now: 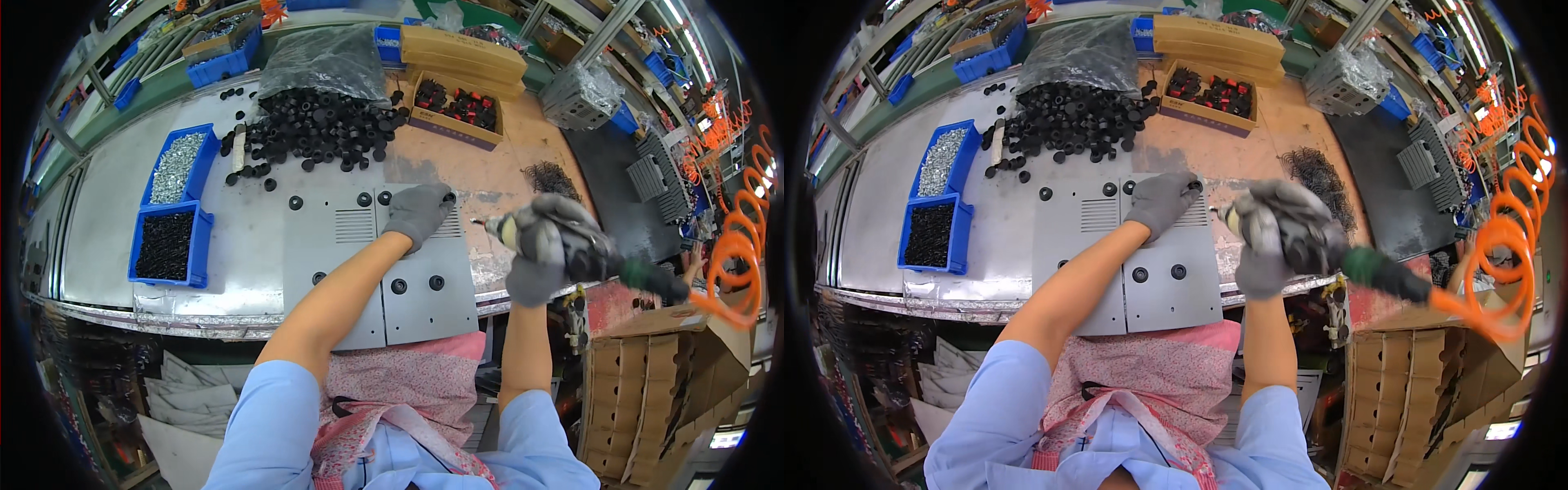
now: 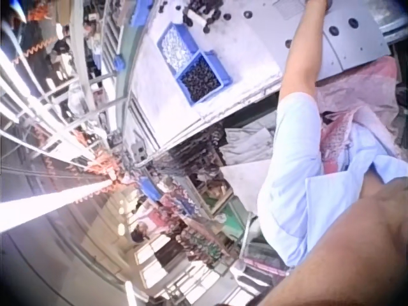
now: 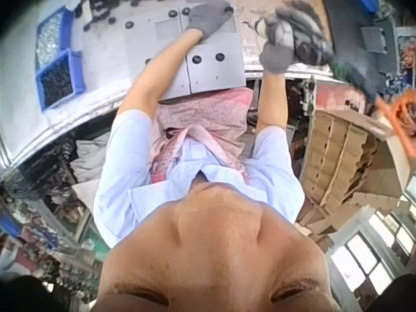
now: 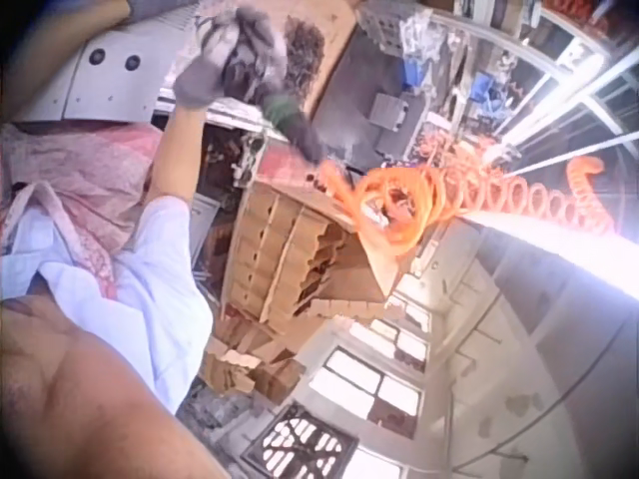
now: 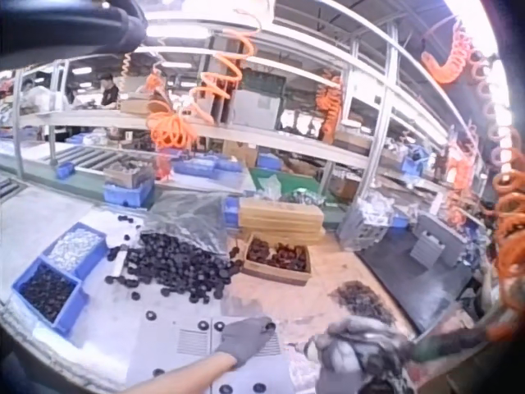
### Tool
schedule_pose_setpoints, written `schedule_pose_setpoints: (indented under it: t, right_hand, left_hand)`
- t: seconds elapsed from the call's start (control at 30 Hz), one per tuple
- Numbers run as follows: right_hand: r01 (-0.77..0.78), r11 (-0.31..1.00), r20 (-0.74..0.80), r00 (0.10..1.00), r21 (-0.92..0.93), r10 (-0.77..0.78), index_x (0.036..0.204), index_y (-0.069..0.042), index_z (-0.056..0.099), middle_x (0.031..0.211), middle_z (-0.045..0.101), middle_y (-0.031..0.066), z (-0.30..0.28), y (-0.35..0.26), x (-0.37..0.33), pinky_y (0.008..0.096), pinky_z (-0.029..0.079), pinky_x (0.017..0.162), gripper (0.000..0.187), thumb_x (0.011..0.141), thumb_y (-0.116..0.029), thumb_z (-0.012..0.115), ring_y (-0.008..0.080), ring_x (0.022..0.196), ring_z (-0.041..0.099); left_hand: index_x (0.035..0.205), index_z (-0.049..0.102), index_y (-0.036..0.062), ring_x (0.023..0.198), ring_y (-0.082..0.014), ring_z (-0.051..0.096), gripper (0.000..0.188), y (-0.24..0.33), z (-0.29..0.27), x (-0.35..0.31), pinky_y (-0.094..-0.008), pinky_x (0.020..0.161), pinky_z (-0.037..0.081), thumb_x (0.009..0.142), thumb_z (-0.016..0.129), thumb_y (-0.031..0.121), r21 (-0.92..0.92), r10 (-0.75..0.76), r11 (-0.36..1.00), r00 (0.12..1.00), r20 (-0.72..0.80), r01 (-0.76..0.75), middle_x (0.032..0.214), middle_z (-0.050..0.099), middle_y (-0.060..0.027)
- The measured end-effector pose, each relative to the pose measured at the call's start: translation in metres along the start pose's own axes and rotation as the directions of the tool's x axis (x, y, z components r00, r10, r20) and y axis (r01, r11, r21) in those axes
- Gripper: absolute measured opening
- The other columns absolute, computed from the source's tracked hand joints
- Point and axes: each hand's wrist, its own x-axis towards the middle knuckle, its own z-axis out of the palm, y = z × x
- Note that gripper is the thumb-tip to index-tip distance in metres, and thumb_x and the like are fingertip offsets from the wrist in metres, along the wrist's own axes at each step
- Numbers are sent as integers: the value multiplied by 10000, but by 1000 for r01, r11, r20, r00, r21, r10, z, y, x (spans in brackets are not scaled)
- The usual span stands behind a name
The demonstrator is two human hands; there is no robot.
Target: Assembling and screwing components into metal chassis on a factory production line.
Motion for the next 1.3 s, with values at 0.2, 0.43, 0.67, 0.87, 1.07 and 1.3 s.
schedule_pose_setpoints:
  t: [0.2, 0.43, 0.67, 0.87, 1.07, 1.3]
  right_hand:
    - [-1, 991, 95, 995, 130, -11, 954, 53, 544, 743, 601, 111, 24, 85, 28, 231, 478, 507, 189, 773, 107, 543, 125, 611, 579]
    - [-263, 964, 162, 954, 34, 254, 948, -6, 551, 757, 602, 101, 26, 109, 32, 218, 444, 455, 227, 764, 126, 543, 118, 584, 569]
    - [-392, 920, 178, 905, -11, 387, 936, -7, 519, 796, 607, 136, 27, 113, 37, 275, 499, 540, 214, 757, 109, 545, 178, 630, 606]
    - [-308, 950, 140, 944, 46, 299, 972, -22, 540, 786, 599, 101, 22, 90, 33, 225, 423, 417, 255, 763, 122, 553, 122, 575, 568]
    - [-273, 936, 233, 947, 221, 222, 1018, 39, 480, 841, 571, 132, 8, -29, -12, 344, 529, 636, 238, 785, 21, 521, 180, 728, 571]
    - [-52, 978, 296, 955, 202, -10, 1164, -51, 493, 942, 567, 143, -41, -89, -65, 347, 462, 630, 416, 783, -185, 588, 203, 708, 552]
  left_hand:
    - [1033, 642, 133, 884, -283, 641, 258, -3, 3, 3, -394, 734, 489, 858, 575, 310, -23, 49, 999, 999, -4, -50, 944, 673, -90]
    - [952, 647, 139, 842, -278, 650, 213, 2, 2, 5, -410, 695, 495, 878, 531, 302, 3, 1, 1000, 999, 33, -1, 883, 672, -81]
    - [983, 646, 169, 828, -284, 638, 249, -1, 5, 9, -413, 685, 480, 868, 537, 360, -9, 4, 1000, 1000, -4, -4, 863, 667, -86]
    - [1036, 647, 186, 869, -306, 630, 254, 4, 6, 10, -414, 726, 482, 855, 559, 340, -30, 41, 999, 999, -12, -41, 918, 667, -106]
    - [940, 614, 67, 842, -293, 645, 279, -13, 3, 7, -410, 699, 492, 899, 527, 329, -269, 77, 953, 972, -221, -137, 894, 657, -116]
    - [1187, 422, -76, 987, -339, 604, 449, -11, -30, -60, -379, 806, 561, 973, 449, 318, -807, 11, -485, 925, 380, 337, 1108, 546, -239]
